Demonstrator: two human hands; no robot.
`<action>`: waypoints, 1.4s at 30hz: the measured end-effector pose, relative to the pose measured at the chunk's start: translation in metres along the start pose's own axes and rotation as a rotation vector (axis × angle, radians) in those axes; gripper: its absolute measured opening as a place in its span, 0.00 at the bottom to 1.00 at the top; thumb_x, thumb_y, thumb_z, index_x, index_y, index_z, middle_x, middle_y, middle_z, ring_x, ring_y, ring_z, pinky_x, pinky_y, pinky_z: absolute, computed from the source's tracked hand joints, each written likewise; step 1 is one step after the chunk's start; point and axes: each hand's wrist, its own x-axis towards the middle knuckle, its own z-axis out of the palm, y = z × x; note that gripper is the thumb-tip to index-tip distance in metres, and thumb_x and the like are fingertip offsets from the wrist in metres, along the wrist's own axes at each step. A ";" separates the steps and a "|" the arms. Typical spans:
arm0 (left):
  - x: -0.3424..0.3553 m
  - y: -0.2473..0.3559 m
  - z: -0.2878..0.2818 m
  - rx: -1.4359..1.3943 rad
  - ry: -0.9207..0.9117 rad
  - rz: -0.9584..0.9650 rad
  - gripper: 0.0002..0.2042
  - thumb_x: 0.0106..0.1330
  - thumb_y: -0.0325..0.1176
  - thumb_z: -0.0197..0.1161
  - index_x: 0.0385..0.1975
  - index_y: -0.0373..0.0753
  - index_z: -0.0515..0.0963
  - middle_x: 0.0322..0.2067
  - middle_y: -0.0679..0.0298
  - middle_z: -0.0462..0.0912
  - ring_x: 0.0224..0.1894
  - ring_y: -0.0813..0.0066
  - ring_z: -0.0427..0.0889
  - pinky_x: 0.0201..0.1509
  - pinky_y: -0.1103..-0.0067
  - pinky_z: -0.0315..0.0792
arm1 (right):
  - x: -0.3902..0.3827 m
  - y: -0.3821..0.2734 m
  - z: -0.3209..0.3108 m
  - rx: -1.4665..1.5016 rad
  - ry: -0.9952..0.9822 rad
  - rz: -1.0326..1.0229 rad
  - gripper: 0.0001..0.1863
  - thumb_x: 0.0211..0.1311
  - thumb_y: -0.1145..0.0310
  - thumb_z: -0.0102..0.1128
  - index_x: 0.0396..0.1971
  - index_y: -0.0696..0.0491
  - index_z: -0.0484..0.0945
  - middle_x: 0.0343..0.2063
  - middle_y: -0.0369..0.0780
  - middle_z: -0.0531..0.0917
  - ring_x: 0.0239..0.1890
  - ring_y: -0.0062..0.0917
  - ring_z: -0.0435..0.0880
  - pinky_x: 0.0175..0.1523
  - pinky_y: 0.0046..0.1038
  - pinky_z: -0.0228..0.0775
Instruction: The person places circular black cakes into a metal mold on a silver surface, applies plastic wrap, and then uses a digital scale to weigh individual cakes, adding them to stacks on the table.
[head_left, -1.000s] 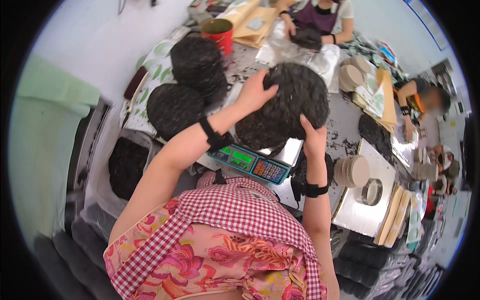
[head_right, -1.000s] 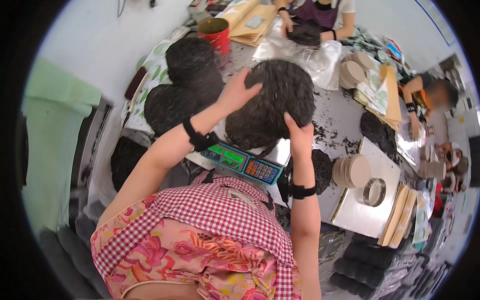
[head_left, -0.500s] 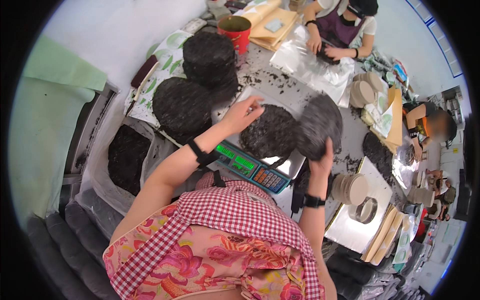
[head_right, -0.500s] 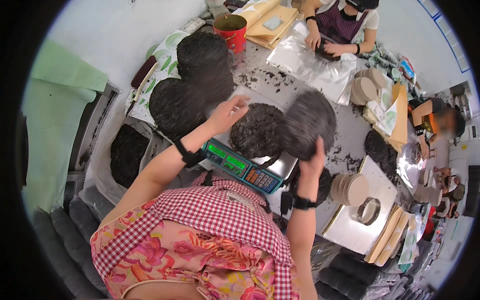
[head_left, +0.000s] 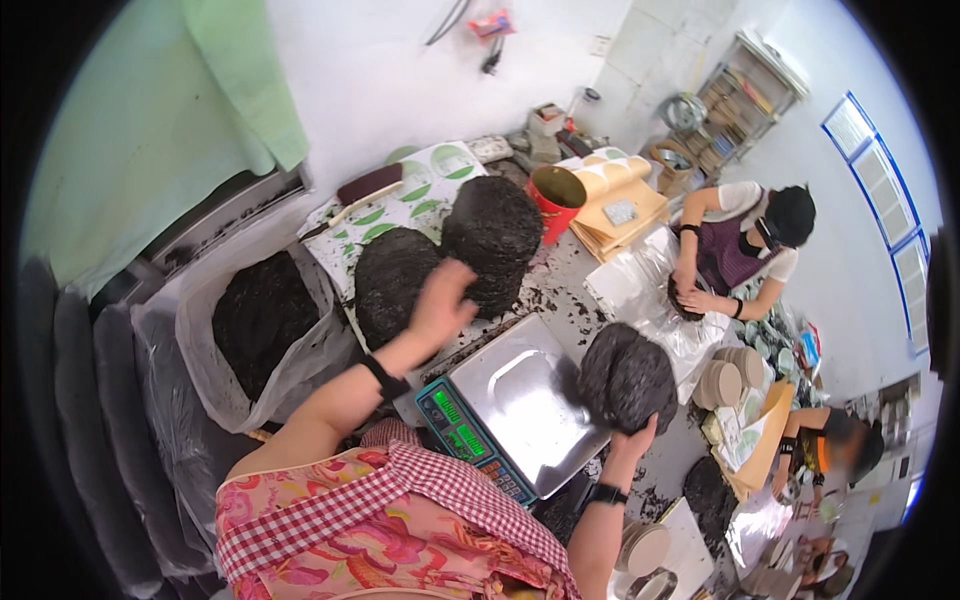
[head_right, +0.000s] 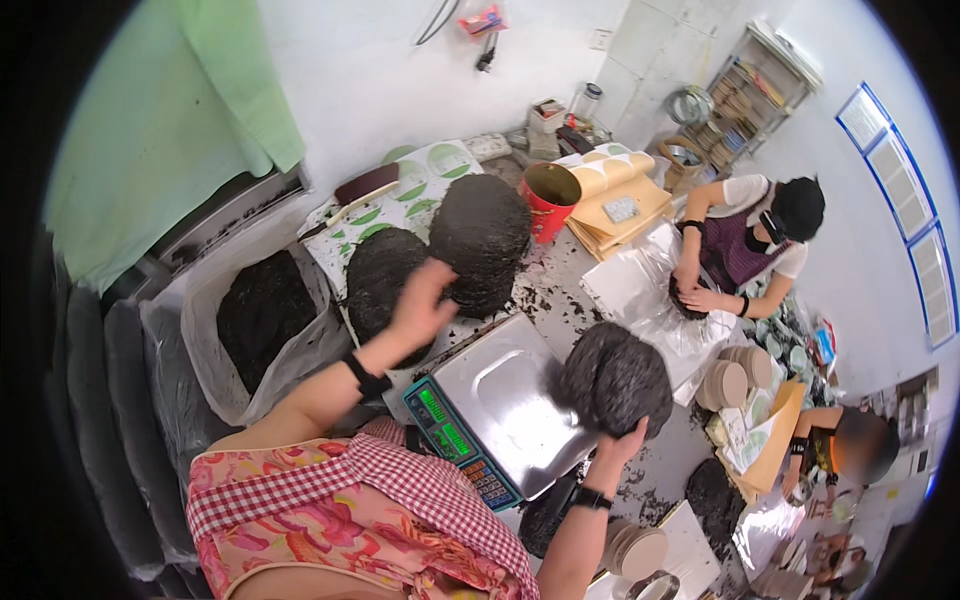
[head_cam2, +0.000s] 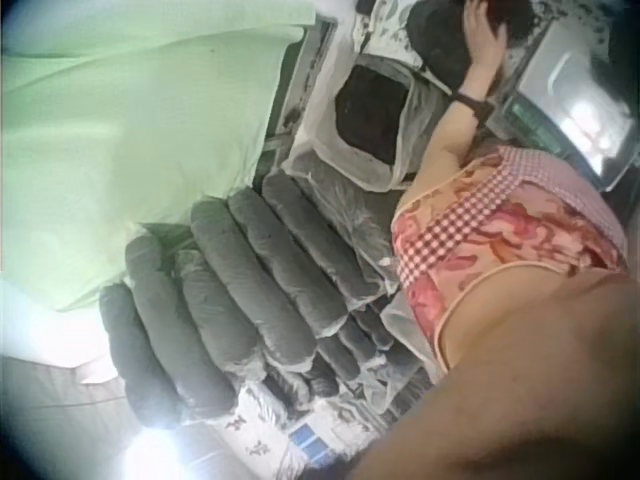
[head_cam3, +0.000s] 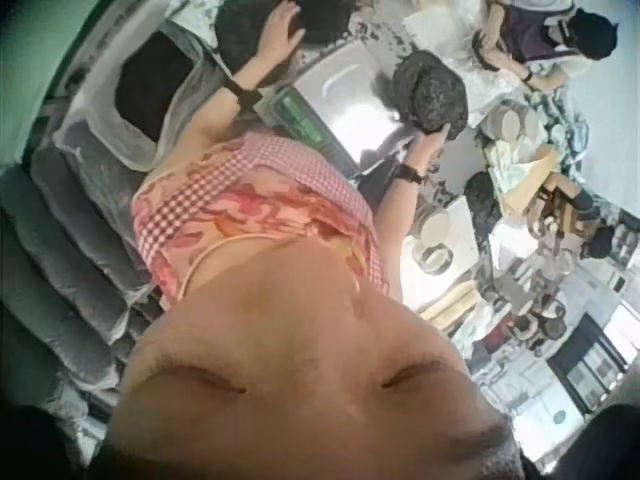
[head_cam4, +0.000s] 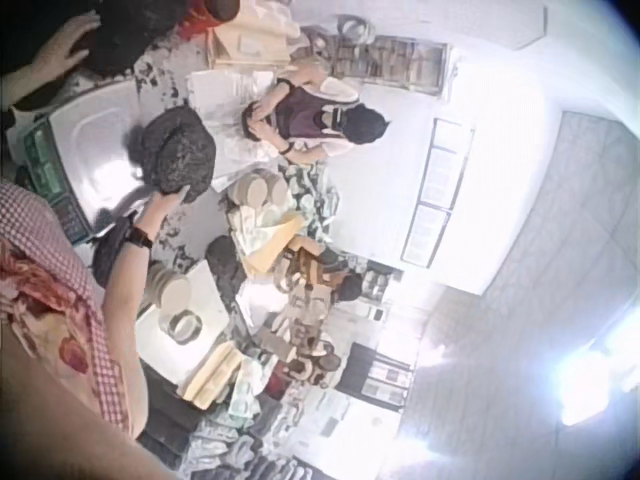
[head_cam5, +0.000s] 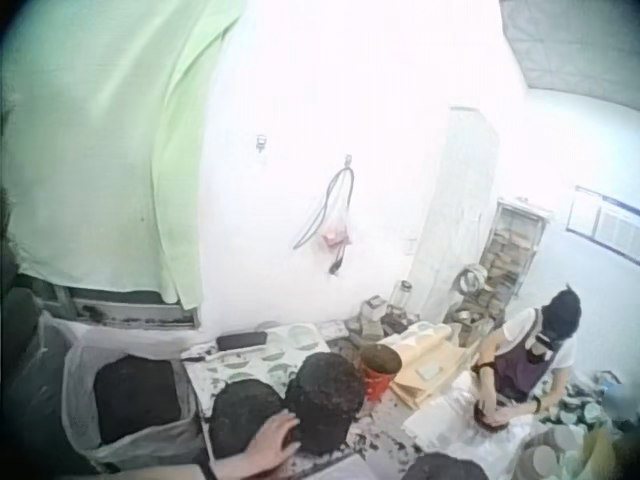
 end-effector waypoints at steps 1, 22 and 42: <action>-0.001 -0.026 -0.029 0.137 0.031 -0.122 0.30 0.49 0.37 0.67 0.53 0.34 0.67 0.56 0.49 0.67 0.61 0.50 0.62 0.66 0.63 0.57 | 0.025 0.002 0.009 -0.003 -0.019 0.001 0.30 0.64 0.56 0.49 0.62 0.57 0.60 0.60 0.43 0.66 0.60 0.39 0.66 0.67 0.42 0.53; -0.101 0.110 0.026 -0.431 -0.791 0.405 0.26 0.51 0.45 0.68 0.47 0.37 0.74 0.47 0.54 0.76 0.52 0.56 0.73 0.57 0.68 0.67 | -0.154 -0.021 -0.102 -0.070 0.182 -0.259 0.25 0.59 0.71 0.57 0.54 0.67 0.65 0.48 0.46 0.76 0.50 0.36 0.76 0.54 0.39 0.70; -0.043 0.106 0.010 -0.159 -0.352 0.289 0.31 0.60 0.34 0.59 0.63 0.34 0.56 0.62 0.49 0.61 0.66 0.51 0.56 0.68 0.59 0.50 | -0.139 0.067 0.018 -0.388 -0.053 0.009 0.18 0.54 0.75 0.59 0.46 0.61 0.72 0.40 0.42 0.80 0.39 0.32 0.81 0.46 0.32 0.75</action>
